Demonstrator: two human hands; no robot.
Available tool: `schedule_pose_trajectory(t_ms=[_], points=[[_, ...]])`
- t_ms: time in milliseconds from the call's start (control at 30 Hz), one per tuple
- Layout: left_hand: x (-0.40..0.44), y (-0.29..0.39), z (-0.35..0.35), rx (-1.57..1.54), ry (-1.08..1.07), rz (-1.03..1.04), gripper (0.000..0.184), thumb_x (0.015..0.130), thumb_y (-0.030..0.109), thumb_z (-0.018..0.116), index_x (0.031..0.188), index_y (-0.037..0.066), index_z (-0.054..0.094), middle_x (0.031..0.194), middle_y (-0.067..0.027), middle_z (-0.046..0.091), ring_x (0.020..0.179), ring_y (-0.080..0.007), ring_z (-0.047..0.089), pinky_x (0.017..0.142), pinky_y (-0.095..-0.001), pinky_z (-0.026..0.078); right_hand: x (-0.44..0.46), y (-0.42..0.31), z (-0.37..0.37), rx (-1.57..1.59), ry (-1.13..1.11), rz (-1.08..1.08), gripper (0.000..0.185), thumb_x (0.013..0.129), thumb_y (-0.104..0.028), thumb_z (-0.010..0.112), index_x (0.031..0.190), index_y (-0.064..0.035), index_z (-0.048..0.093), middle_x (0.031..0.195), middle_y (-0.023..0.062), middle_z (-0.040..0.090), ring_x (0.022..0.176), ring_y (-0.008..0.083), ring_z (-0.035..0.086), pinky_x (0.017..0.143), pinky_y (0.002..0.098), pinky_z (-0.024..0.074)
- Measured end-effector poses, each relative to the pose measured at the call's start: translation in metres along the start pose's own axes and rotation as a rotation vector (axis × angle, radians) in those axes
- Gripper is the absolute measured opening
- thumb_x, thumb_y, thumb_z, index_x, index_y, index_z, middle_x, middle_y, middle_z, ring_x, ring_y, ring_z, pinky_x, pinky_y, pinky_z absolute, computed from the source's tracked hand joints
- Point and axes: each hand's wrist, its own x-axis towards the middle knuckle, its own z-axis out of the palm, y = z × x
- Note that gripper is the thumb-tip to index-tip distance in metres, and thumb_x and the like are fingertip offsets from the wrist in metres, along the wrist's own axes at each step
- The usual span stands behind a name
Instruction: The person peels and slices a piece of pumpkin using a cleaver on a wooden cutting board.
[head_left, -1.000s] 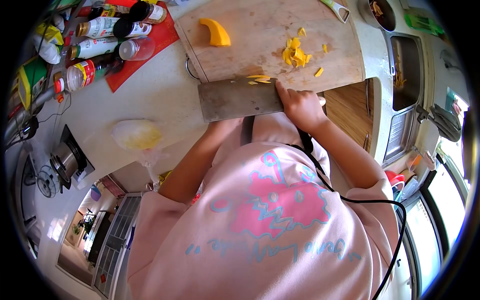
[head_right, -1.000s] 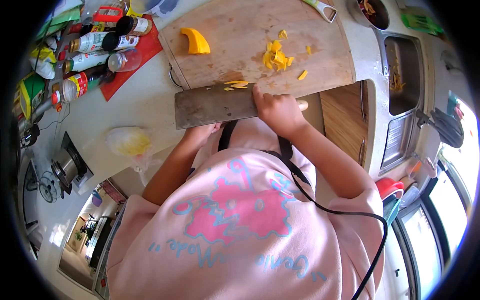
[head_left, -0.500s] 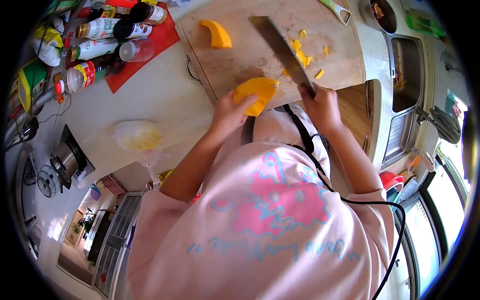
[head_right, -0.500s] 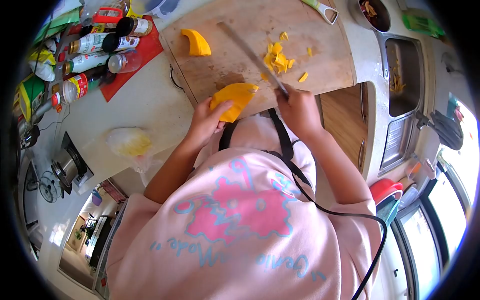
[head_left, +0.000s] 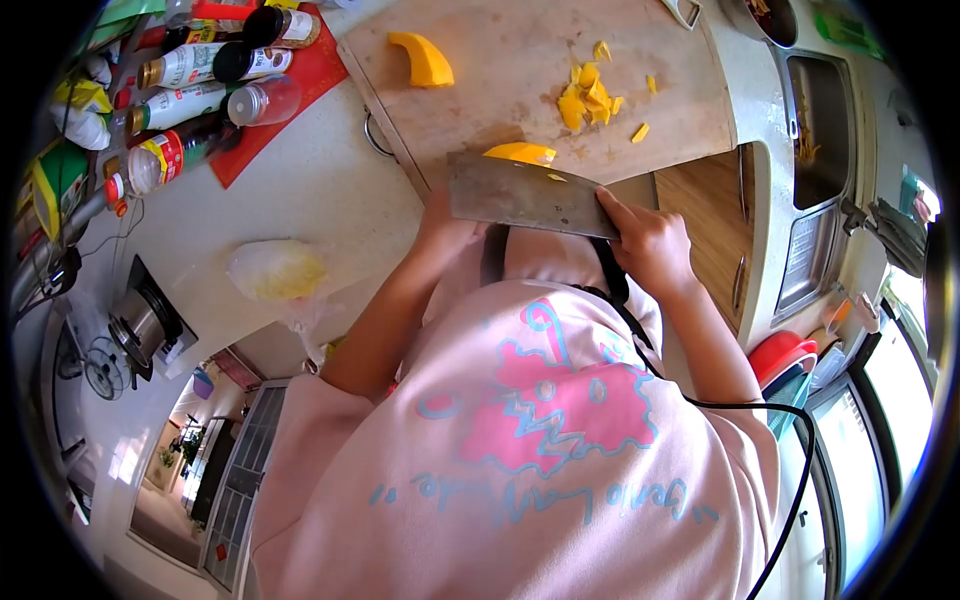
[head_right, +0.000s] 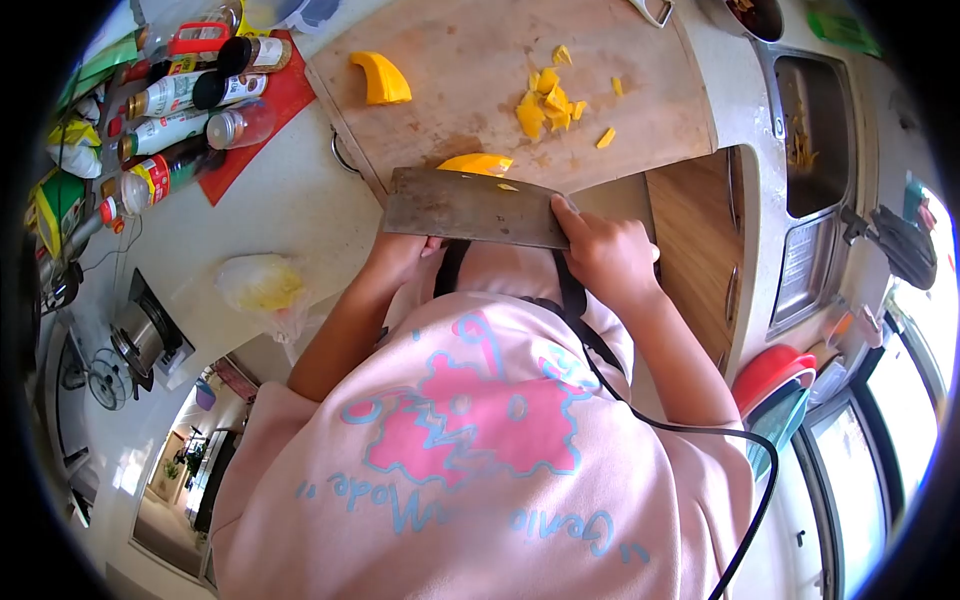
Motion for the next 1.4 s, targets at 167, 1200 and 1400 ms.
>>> schedule_pose_trajectory(t_ms=[167, 1200, 1400], points=[[-0.005, 0.008, 0.003, 0.020, -0.015, 0.034, 0.012, 0.099, 0.014, 0.052, 0.089, 0.012, 0.056, 0.065, 0.0019, 0.051, 0.050, -0.0067, 0.041, 0.042, -0.0220, 0.026, -0.006, -0.002, 0.002, -0.037, 0.002, -0.008, 0.070, 0.062, -0.004, 0.070, 0.131, -0.0080, 0.060, 0.071, 0.0063, 0.060, 0.061, 0.0260, 0.063, 0.055, 0.0389, 0.0501], [0.005, 0.000, 0.004, 0.015, 0.024, -0.059, 0.016, 0.101, 0.017, 0.049, 0.089, 0.009, 0.054, 0.063, -0.0006, 0.049, 0.045, -0.0076, 0.038, 0.038, -0.0237, 0.024, 0.025, -0.010, 0.005, -0.234, -0.121, -0.001, 0.041, 0.082, -0.012, 0.058, 0.122, -0.0025, 0.059, 0.063, 0.0062, 0.064, 0.055, 0.0263, 0.066, 0.049, 0.0404, 0.0510], [0.008, -0.004, 0.000, -0.036, 0.037, -0.084, 0.019, 0.102, 0.019, 0.047, 0.088, 0.008, 0.054, 0.063, -0.0010, 0.048, 0.045, -0.0075, 0.036, 0.038, -0.0242, 0.023, 0.027, -0.009, 0.012, -0.226, -0.109, 0.000, 0.042, 0.082, -0.012, 0.058, 0.123, -0.0024, 0.059, 0.063, 0.0063, 0.064, 0.055, 0.0253, 0.066, 0.049, 0.0395, 0.0517]])
